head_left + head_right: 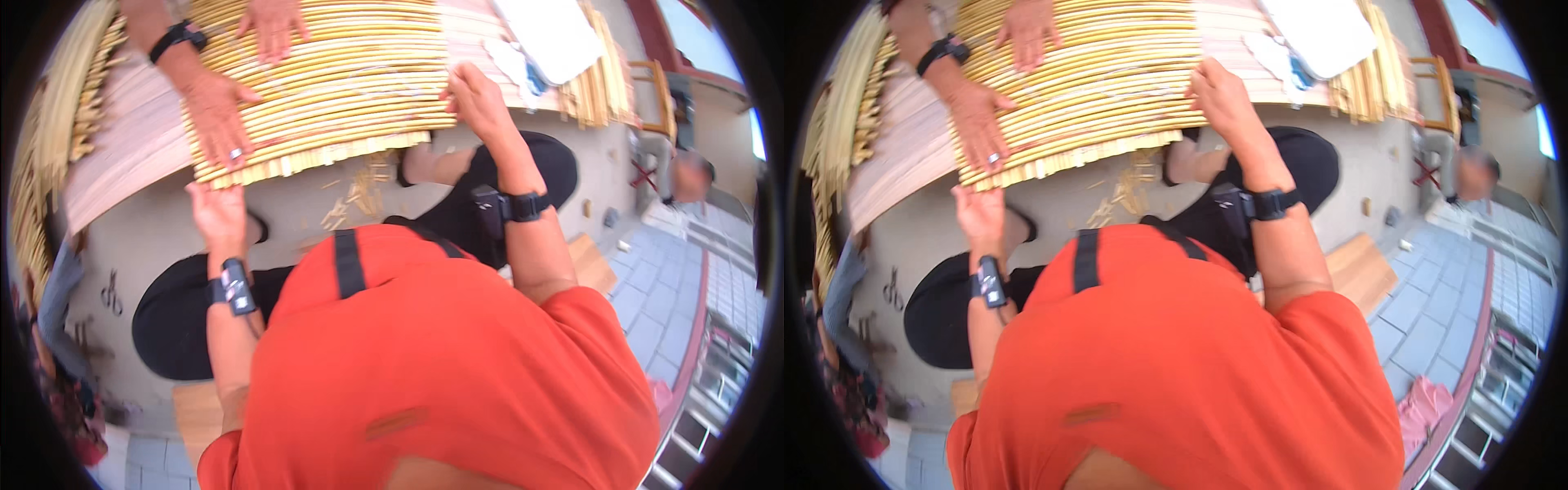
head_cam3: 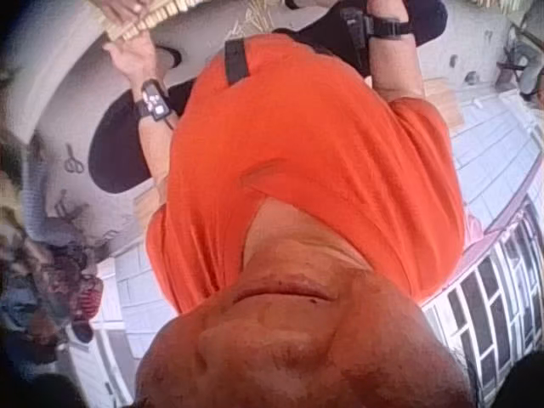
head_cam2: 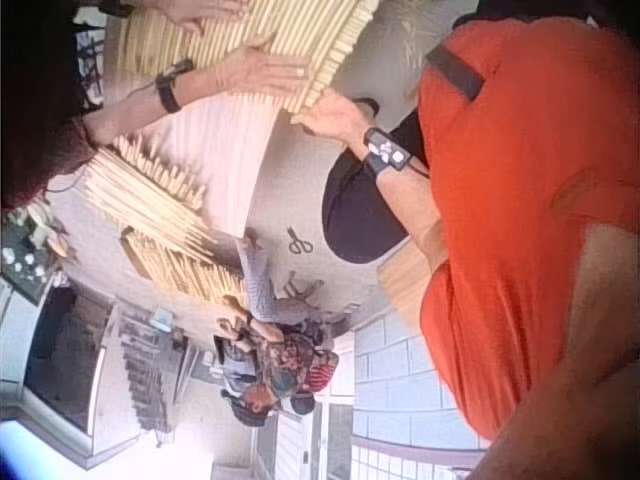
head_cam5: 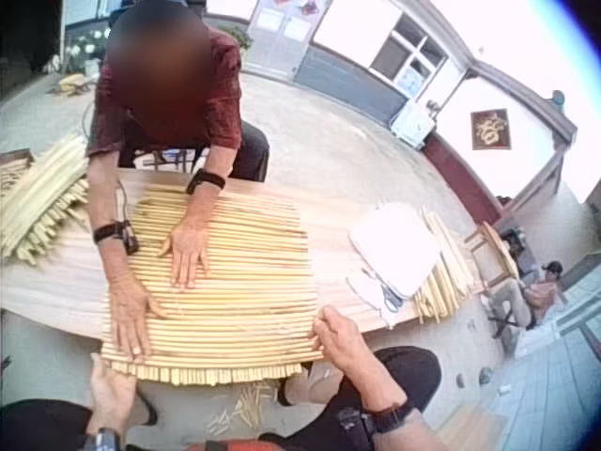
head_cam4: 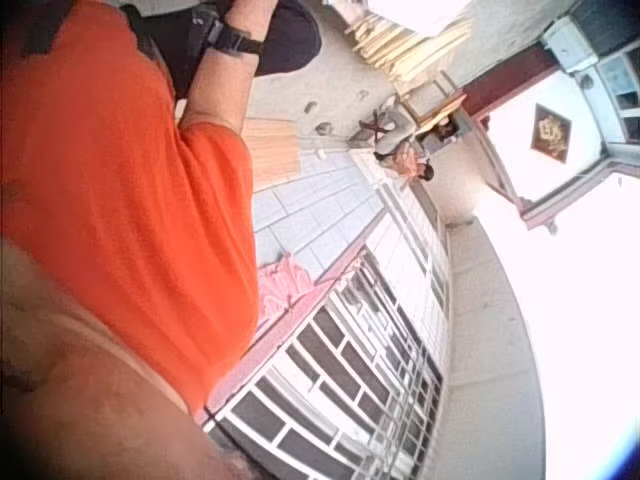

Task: The person threads a thin string through narrow bamboo strips to weave a mat, using their hands to position the strips and pull the string tight.

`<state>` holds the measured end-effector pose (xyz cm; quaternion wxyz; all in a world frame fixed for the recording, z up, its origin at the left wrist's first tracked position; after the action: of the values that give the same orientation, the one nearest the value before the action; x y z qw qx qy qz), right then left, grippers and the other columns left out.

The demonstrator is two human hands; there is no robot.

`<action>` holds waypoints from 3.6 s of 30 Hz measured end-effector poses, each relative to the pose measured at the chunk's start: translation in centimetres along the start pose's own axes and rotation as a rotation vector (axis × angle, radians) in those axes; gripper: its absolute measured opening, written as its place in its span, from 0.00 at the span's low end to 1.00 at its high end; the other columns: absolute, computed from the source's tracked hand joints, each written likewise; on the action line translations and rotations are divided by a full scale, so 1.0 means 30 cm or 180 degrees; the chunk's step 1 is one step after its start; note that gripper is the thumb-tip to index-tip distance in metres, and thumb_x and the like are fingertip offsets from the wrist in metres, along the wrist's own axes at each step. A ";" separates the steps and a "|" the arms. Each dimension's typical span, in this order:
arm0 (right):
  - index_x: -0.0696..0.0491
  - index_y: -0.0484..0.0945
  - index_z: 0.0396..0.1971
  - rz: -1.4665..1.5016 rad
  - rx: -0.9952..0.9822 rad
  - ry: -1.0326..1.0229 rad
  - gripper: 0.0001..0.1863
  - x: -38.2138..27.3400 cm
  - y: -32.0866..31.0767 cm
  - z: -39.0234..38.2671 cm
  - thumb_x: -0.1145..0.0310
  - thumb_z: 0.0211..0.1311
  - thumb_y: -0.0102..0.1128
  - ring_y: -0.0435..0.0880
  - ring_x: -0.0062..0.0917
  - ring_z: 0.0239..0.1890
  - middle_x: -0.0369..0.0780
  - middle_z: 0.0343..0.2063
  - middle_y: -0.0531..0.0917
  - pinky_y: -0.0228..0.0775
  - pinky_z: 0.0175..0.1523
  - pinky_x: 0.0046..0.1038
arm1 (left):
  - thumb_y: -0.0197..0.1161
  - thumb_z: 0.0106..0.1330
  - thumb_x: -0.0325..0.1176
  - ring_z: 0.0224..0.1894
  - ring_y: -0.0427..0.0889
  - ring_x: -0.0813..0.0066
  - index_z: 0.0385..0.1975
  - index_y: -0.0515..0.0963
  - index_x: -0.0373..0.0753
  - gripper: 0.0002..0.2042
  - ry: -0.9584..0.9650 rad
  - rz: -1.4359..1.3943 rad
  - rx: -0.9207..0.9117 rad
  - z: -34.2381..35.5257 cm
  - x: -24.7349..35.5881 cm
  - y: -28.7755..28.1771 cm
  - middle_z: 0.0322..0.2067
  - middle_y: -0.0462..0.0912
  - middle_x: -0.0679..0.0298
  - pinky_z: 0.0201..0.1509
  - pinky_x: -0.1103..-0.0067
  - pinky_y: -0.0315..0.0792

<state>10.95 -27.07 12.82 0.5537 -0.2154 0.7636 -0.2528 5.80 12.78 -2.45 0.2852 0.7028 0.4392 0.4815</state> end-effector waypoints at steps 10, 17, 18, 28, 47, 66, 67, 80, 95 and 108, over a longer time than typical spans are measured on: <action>0.57 0.70 0.32 -0.0447 -0.0205 -0.0368 0.08 0.135 0.158 -0.089 0.67 0.62 0.48 0.78 0.26 0.34 0.40 0.28 0.80 0.68 0.42 0.26 | 0.44 0.69 0.42 0.52 0.72 0.63 0.52 0.62 0.33 0.20 0.0480 0.0710 0.0706 -0.004 0.031 0.000 0.50 0.71 0.57 0.57 0.64 0.65; 0.58 0.72 0.29 -0.0441 -0.0249 -0.0364 0.07 0.135 0.138 -0.071 0.69 0.59 0.51 0.75 0.21 0.27 0.39 0.24 0.79 0.67 0.34 0.23 | 0.44 0.69 0.44 0.48 0.74 0.62 0.51 0.63 0.33 0.21 0.0437 0.0914 0.0902 0.002 0.038 -0.006 0.47 0.73 0.56 0.52 0.66 0.68; 0.58 0.72 0.29 -0.0481 -0.0223 -0.0360 0.07 0.115 0.128 -0.064 0.69 0.59 0.51 0.75 0.21 0.27 0.39 0.24 0.79 0.67 0.34 0.23 | 0.44 0.69 0.44 0.48 0.74 0.62 0.51 0.63 0.33 0.21 0.0384 0.0959 0.0889 0.003 0.037 -0.014 0.47 0.73 0.56 0.53 0.65 0.67; 0.56 0.75 0.23 -0.0961 -0.0439 -0.1751 0.05 -0.304 0.299 -0.036 0.69 0.51 0.54 0.77 0.33 0.22 0.43 0.19 0.77 0.68 0.29 0.30 | 0.50 0.67 0.45 0.48 0.74 0.64 0.52 0.63 0.34 0.22 0.0194 0.0938 0.0830 -0.006 0.037 0.017 0.47 0.72 0.57 0.53 0.63 0.67; 0.52 0.81 0.25 -0.1847 -0.0994 -0.2342 0.06 -0.494 0.499 0.105 0.71 0.47 0.55 0.78 0.36 0.21 0.44 0.18 0.79 0.71 0.30 0.30 | 0.47 0.67 0.47 0.43 0.75 0.64 0.52 0.63 0.36 0.22 0.0003 0.0806 0.1158 -0.010 0.004 0.049 0.44 0.72 0.55 0.46 0.66 0.72; 0.55 0.78 0.17 -0.1755 -0.1282 -0.2326 0.07 -0.453 0.653 0.024 0.73 0.47 0.51 0.77 0.41 0.19 0.47 0.13 0.75 0.70 0.28 0.36 | 0.46 0.68 0.46 0.39 0.72 0.69 0.50 0.63 0.40 0.19 -0.0092 0.0994 0.1276 -0.004 0.009 0.031 0.43 0.71 0.59 0.43 0.70 0.70; 0.55 0.78 0.17 -0.1766 -0.1292 -0.2307 0.07 -0.454 0.656 0.024 0.72 0.47 0.51 0.77 0.41 0.19 0.47 0.13 0.75 0.71 0.28 0.37 | 0.46 0.68 0.46 0.39 0.72 0.69 0.50 0.64 0.40 0.18 -0.0096 0.1014 0.1292 -0.006 0.010 0.030 0.43 0.71 0.59 0.42 0.71 0.71; 0.54 0.80 0.21 -0.2389 -0.1656 -0.2162 0.08 -0.483 0.682 0.051 0.71 0.47 0.50 0.79 0.41 0.26 0.48 0.19 0.78 0.71 0.35 0.37 | 0.44 0.66 0.54 0.51 0.70 0.61 0.55 0.60 0.40 0.27 -0.0035 0.0363 0.1079 -0.022 -0.030 0.080 0.51 0.68 0.56 0.52 0.66 0.67; 0.57 0.80 0.20 -0.2852 -0.2277 -0.2207 0.06 -0.527 0.746 0.078 0.74 0.44 0.54 0.80 0.41 0.25 0.49 0.20 0.79 0.71 0.32 0.38 | 0.39 0.59 0.67 0.43 0.71 0.72 0.51 0.65 0.42 0.34 -0.0874 0.0344 0.1008 -0.047 -0.139 0.089 0.45 0.73 0.63 0.49 0.72 0.64; 0.59 0.81 0.22 -0.3377 -0.2442 -0.2173 0.10 -0.554 0.777 0.076 0.67 0.44 0.62 0.81 0.39 0.28 0.49 0.23 0.80 0.73 0.33 0.37 | 0.41 0.61 0.64 0.46 0.72 0.68 0.52 0.63 0.43 0.31 -0.0627 0.0685 0.1361 -0.041 -0.129 0.092 0.46 0.72 0.61 0.49 0.69 0.65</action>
<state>16.88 0.88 9.92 0.4496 -0.8009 0.3767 -0.1208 5.03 8.05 -1.36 0.1187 0.8334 0.4237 0.3345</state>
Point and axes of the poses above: each hand's wrist, its own z-axis towards the middle knuckle, its own y-axis out of the palm, x = y × z, the point moved 5 cm from there along z, towards the middle knuckle
